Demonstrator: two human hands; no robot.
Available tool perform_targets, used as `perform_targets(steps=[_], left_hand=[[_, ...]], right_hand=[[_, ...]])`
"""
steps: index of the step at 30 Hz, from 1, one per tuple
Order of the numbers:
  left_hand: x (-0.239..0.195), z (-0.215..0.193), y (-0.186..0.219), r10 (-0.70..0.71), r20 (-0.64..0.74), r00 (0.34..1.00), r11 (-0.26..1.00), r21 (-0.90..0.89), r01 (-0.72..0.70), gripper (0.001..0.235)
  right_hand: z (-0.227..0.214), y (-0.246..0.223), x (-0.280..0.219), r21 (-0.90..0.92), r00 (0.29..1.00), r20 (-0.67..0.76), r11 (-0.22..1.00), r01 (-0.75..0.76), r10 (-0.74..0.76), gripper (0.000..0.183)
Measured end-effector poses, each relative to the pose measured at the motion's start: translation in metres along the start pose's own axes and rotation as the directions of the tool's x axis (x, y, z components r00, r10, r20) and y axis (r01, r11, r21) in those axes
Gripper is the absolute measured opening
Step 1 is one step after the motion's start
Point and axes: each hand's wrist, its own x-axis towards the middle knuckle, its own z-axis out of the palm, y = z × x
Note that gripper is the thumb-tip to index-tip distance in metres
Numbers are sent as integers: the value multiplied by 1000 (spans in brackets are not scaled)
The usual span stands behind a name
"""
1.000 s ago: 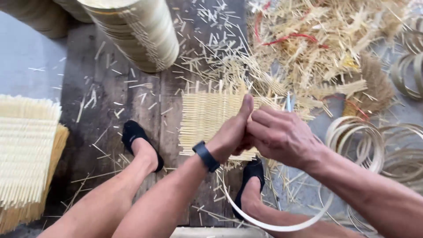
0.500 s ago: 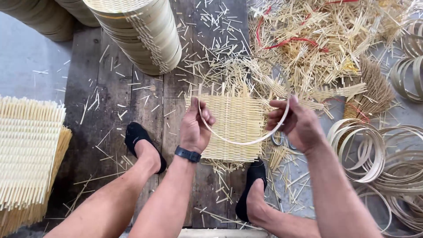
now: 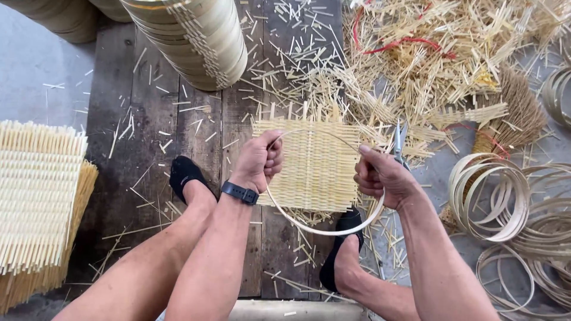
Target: The person sits at floor level assembling woven bamboo sieves. They place a round wooden form over a square woven bamboo mat, press the mat around it, trim the excess mat edges with scissors, fit a bent bamboo rim ring around the tray, and set finished trays onto a growing stack.
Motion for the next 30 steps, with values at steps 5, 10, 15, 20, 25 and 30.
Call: perform_targets(steps=[5,10,15,20,25,30], left_hand=[[5,-6,-8,-63,-35,997,990,-129,58,29],[24,-28,-28,77,-360,930,978,-154,-141,24],[78,-104,-88,398,-422,815,899,355,-255,15],[70,-112,-87,609,-205,766,334,942,-13,25],[65,-92,-73,568,-300,766,314,940,135,15],[68,-104,-79,555,-340,759,300,933,198,12]], right_hand=[[29,-12,-3,103,976,-216,994,20,3,55],[1,31,33,-304,879,-411,946,116,-240,29],[-14,62,69,-608,779,-486,794,24,-396,31],[-9,77,76,-811,701,-520,540,-226,-488,27],[-15,77,81,-794,663,-561,550,-260,-495,25],[-23,93,80,-823,679,-508,530,-204,-529,20]])
